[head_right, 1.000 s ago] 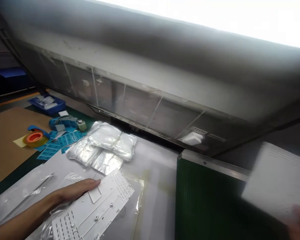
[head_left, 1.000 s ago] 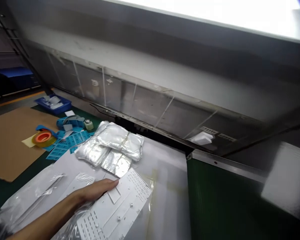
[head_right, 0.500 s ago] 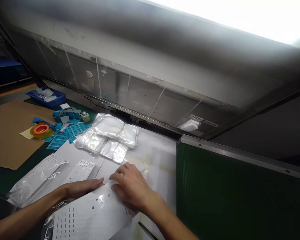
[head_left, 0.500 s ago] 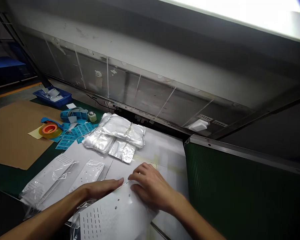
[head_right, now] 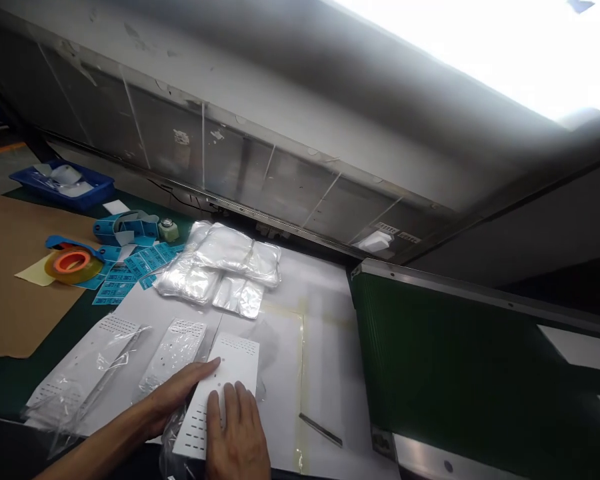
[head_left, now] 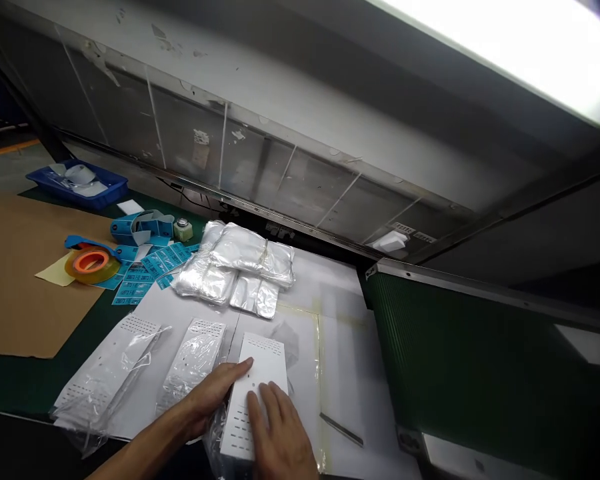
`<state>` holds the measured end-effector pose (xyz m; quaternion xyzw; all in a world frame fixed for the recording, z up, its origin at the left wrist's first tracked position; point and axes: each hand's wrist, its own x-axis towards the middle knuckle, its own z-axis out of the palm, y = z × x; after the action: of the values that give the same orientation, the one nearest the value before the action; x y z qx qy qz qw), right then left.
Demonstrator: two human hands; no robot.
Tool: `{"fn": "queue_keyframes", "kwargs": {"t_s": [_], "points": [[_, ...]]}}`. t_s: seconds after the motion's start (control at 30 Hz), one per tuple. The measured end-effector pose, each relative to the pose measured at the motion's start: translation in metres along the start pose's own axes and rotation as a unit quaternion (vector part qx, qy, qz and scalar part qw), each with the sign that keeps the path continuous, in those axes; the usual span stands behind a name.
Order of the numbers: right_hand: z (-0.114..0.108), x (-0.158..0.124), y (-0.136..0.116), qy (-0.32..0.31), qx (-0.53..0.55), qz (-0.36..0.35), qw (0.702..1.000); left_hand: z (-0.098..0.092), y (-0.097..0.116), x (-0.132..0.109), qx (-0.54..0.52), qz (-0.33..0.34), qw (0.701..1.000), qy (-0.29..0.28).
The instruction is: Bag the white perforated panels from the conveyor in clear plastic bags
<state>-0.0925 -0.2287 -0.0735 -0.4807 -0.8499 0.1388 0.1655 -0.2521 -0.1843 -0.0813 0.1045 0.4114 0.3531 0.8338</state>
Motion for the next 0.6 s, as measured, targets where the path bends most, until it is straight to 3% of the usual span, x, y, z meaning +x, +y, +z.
{"fn": "queue_keyframes", "kwargs": {"t_s": [0.07, 0.13, 0.2, 0.27, 0.33, 0.37, 0.43, 0.5, 0.57, 0.6], "points": [[-0.016, 0.010, -0.001, 0.026, 0.087, 0.036, 0.995, -0.010, 0.005, -0.003, 0.015, 0.002, 1.000, -0.008], [-0.039, 0.017, 0.006, 0.049, 0.209, 0.155, 0.964, -0.024, 0.012, -0.006, 0.074, 0.021, 0.997, 0.029], [-0.061, 0.015, 0.017, 0.096, 0.335, 0.338, 0.874, -0.040, 0.017, -0.010, 0.152, 0.057, 0.984, 0.076], [-0.075, 0.006, 0.028, 0.165, 0.443, 0.493, 0.731, -0.055, 0.021, -0.014, 0.215, 0.089, 0.967, 0.100], [-0.077, -0.006, 0.033, 0.221, 0.526, 0.566, 0.595, -0.067, 0.024, -0.018, 0.255, 0.093, 0.956, 0.109], [-0.073, -0.012, 0.032, 0.236, 0.559, 0.581, 0.543, -0.071, 0.025, -0.019, 0.269, 0.094, 0.951, 0.116], [-0.060, -0.021, 0.026, 0.227, 0.621, 0.588, 0.465, -0.077, 0.026, -0.019, 0.291, 0.106, 0.942, 0.133], [-0.042, -0.024, 0.015, 0.166, 0.691, 0.578, 0.401, -0.078, 0.029, -0.019, 0.306, 0.129, 0.931, 0.151], [-0.025, -0.021, 0.003, 0.091, 0.737, 0.568, 0.355, -0.076, 0.034, -0.019, 0.323, 0.160, 0.919, 0.162], [-0.017, -0.019, -0.002, 0.059, 0.745, 0.565, 0.349, -0.075, 0.037, -0.020, 0.331, 0.175, 0.913, 0.164]]}}
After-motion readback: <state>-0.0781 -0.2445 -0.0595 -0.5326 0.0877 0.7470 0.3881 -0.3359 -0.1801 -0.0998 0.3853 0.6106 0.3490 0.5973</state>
